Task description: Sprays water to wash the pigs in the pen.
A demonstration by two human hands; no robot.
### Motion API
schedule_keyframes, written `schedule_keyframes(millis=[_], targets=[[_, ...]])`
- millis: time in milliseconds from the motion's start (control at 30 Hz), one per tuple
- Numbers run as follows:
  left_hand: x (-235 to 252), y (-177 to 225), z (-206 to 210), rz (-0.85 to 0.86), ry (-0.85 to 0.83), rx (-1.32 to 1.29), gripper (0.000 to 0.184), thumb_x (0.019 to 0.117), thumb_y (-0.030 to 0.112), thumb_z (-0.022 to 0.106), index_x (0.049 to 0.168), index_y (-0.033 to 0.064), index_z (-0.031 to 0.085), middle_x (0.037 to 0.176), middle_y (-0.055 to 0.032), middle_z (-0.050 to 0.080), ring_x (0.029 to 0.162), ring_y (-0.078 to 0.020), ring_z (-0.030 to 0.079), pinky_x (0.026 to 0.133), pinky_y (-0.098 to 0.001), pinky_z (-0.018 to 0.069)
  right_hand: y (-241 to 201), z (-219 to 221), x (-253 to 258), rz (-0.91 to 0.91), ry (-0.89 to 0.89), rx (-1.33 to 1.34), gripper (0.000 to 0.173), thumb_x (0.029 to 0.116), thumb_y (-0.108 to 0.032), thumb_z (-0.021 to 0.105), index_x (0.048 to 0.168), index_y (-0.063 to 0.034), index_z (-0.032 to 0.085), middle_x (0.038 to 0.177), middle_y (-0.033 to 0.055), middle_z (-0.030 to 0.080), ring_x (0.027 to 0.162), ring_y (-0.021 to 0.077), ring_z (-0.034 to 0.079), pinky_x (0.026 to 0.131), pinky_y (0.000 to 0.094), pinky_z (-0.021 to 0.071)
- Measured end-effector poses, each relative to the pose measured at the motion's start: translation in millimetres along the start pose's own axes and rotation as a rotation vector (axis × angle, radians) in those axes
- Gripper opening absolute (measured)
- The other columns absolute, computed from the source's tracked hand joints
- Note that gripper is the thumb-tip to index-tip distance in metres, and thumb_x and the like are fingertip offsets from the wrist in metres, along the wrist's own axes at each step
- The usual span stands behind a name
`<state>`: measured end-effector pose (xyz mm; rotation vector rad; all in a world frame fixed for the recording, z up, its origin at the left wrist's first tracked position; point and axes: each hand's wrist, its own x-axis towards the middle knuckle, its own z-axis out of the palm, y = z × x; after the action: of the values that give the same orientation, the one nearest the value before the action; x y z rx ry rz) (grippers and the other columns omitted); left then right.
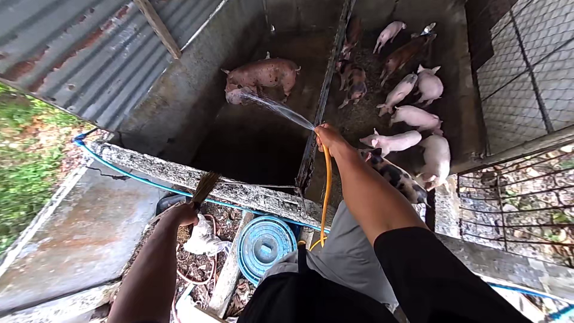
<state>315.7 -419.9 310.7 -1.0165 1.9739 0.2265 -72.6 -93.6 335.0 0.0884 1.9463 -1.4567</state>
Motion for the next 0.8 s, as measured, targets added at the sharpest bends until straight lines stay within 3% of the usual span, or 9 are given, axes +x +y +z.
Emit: schedule_keyframes(millis=[133,300,800], targets=[[-4,5,1,-0.007,-0.008,0.015,0.087,0.0903,0.032,0.076,0.16,0.0028,0.032,0.148,-0.0294,0.051,0.139,-0.046,0.049,0.11,-0.0684,0.0396,0,-1,0,-0.011,-0.001,0.007,0.025,0.109,-0.027,0.047,0.129,-0.0129,0.051,0.069,-0.0007,0.043,0.049,0.0094,0.041,0.045,0.0246,0.0377],[12,-2,11,0.022,0.017,0.022,0.074,0.0906,0.034,0.076,0.149,0.0003,0.046,0.139,-0.0311,0.057,0.133,-0.0478,0.054,0.105,-0.07,0.0422,1,-3,1,-0.011,-0.002,0.0,0.027,0.1087,-0.028,0.048,0.131,-0.0133,0.051,0.07,-0.0007,0.043,0.051,0.0099,0.042,0.047,0.0259,0.0387],[8,1,7,0.012,0.021,0.016,0.085,0.0891,0.034,0.077,0.158,0.004,0.036,0.145,-0.0289,0.054,0.137,-0.045,0.051,0.109,-0.0679,0.0403,2,-5,4,0.004,0.023,0.001,0.028,0.1087,-0.027,0.048,0.132,-0.0124,0.051,0.072,-0.0002,0.044,0.052,0.0098,0.042,0.047,0.0255,0.0385]])
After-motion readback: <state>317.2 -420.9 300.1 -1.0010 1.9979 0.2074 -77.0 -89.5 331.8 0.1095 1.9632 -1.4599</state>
